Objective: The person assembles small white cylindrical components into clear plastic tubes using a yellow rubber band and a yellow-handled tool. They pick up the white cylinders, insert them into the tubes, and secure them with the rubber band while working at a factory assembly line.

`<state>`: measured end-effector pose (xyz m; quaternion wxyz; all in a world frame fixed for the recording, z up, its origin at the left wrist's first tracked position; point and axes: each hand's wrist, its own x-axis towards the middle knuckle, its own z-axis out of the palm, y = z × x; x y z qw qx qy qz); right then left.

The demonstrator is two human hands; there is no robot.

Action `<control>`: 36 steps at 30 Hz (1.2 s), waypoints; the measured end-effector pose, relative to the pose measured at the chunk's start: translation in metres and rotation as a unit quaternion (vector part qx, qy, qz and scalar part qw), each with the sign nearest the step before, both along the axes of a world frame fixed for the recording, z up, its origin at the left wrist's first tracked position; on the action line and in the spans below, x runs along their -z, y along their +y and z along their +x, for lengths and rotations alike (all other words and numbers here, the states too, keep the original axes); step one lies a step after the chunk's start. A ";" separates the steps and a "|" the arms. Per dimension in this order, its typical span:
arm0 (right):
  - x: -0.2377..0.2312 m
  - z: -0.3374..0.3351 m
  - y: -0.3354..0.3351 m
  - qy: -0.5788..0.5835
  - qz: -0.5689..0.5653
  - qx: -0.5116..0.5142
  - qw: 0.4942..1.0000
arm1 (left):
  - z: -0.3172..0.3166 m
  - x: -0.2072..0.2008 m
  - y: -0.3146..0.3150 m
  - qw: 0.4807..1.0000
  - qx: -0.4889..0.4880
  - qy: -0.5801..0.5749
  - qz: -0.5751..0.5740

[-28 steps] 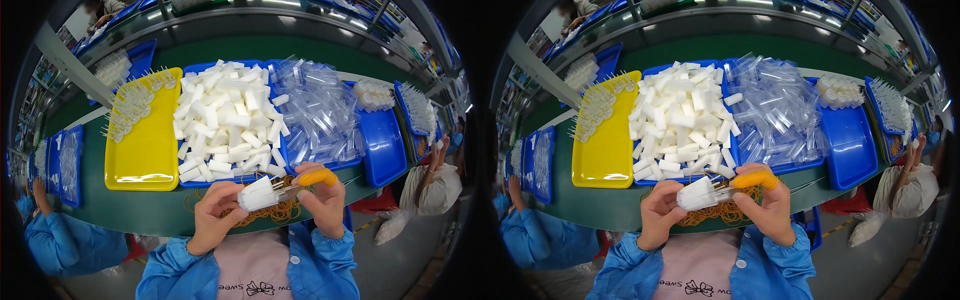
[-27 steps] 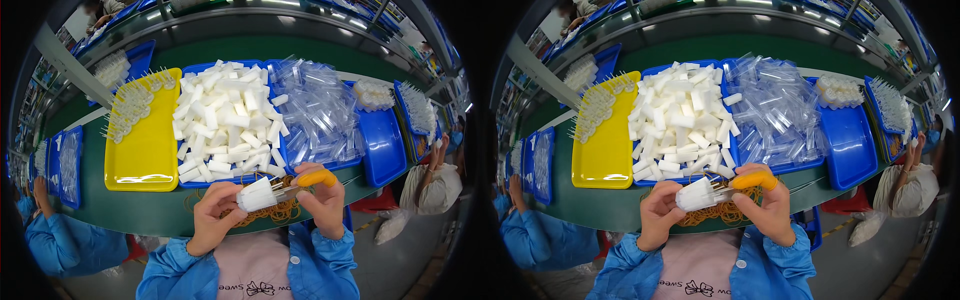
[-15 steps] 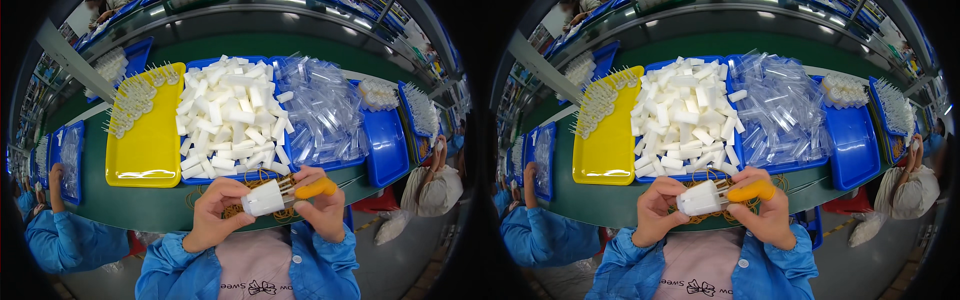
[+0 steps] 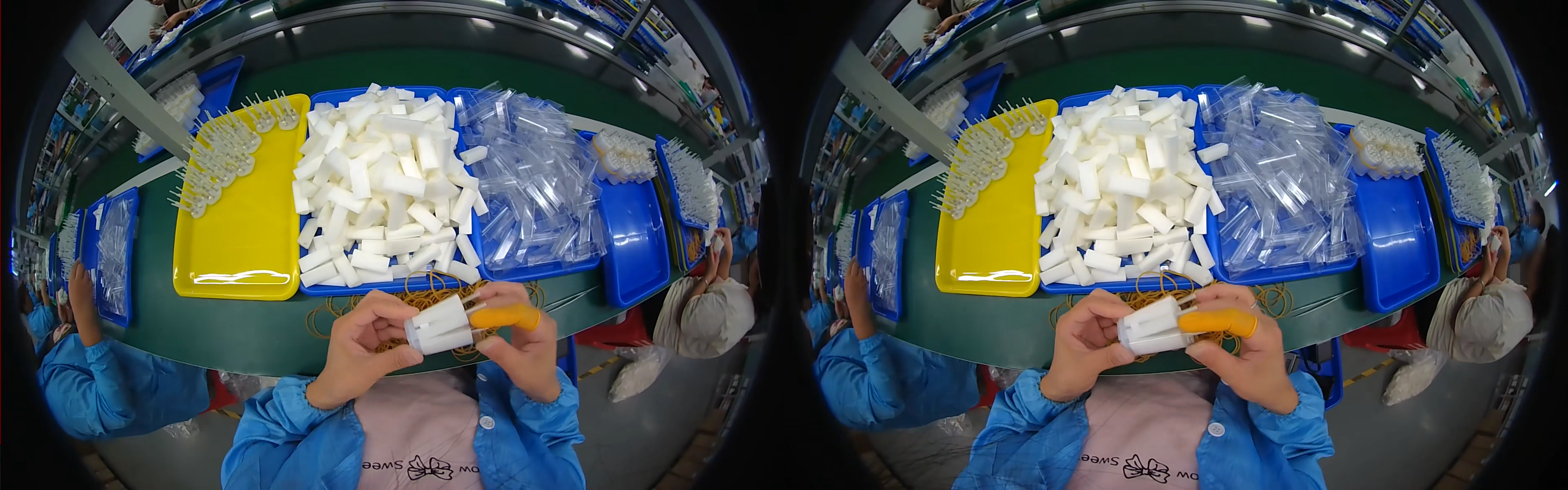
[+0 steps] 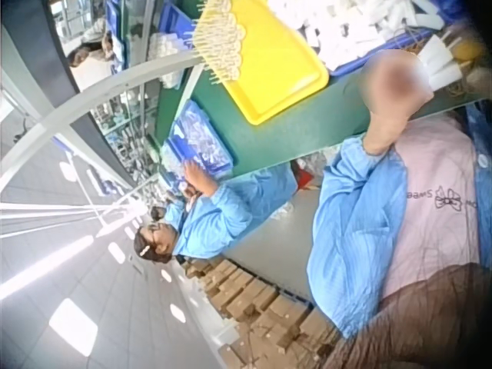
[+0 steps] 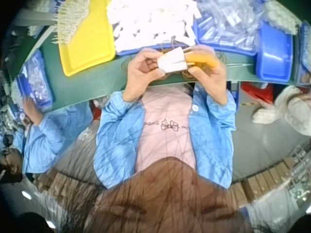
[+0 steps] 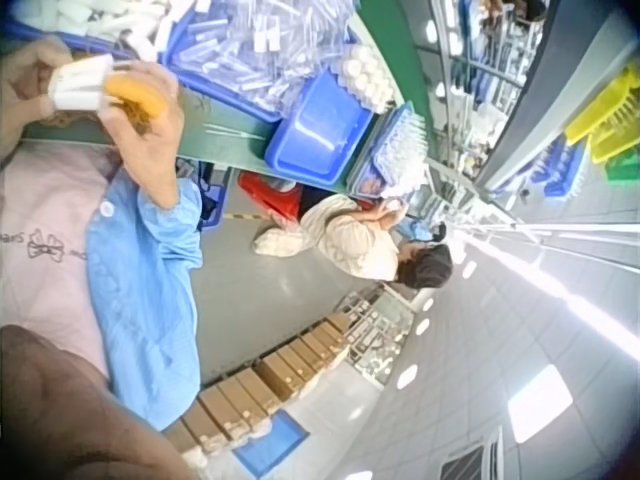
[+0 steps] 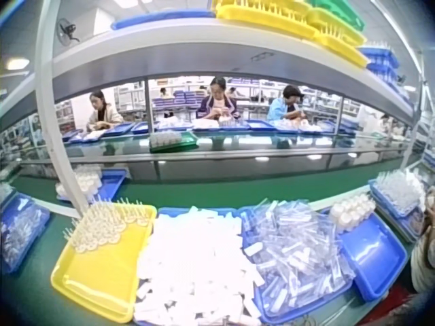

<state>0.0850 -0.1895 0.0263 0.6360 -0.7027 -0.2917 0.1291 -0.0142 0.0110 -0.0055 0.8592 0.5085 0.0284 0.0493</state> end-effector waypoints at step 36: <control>-0.005 0.003 0.006 0.147 0.225 0.047 0.962 | -0.002 -0.018 -0.005 0.956 -0.096 -0.071 0.270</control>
